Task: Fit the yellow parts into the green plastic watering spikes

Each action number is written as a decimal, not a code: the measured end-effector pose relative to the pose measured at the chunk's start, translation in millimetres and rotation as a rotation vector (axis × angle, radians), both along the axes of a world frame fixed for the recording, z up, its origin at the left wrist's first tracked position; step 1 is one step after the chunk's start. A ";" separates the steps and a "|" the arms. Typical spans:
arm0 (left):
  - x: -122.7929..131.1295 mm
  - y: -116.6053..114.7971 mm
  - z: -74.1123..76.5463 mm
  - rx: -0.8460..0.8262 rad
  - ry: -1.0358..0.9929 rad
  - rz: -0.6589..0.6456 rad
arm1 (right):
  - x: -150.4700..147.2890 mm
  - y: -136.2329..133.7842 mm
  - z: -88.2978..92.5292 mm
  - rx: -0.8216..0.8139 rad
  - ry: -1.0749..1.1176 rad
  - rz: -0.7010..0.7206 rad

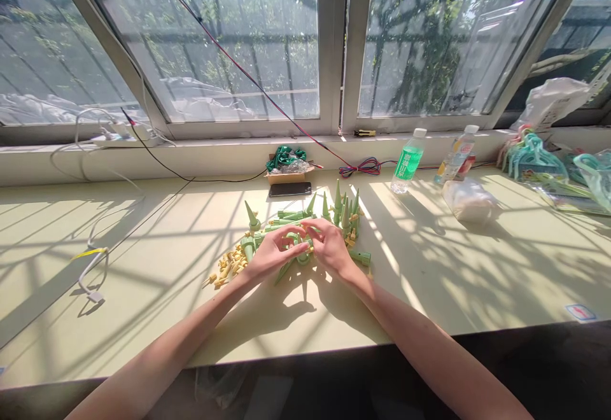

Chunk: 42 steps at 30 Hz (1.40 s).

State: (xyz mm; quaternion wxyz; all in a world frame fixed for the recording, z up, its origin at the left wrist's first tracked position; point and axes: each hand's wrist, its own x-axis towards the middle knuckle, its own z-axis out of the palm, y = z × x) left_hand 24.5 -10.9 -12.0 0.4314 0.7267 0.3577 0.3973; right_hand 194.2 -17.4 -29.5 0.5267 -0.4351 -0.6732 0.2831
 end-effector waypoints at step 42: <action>-2.2 -4.8 5.4 0.210 0.222 -0.050 | 1.4 -8.0 5.1 0.032 -0.074 -0.280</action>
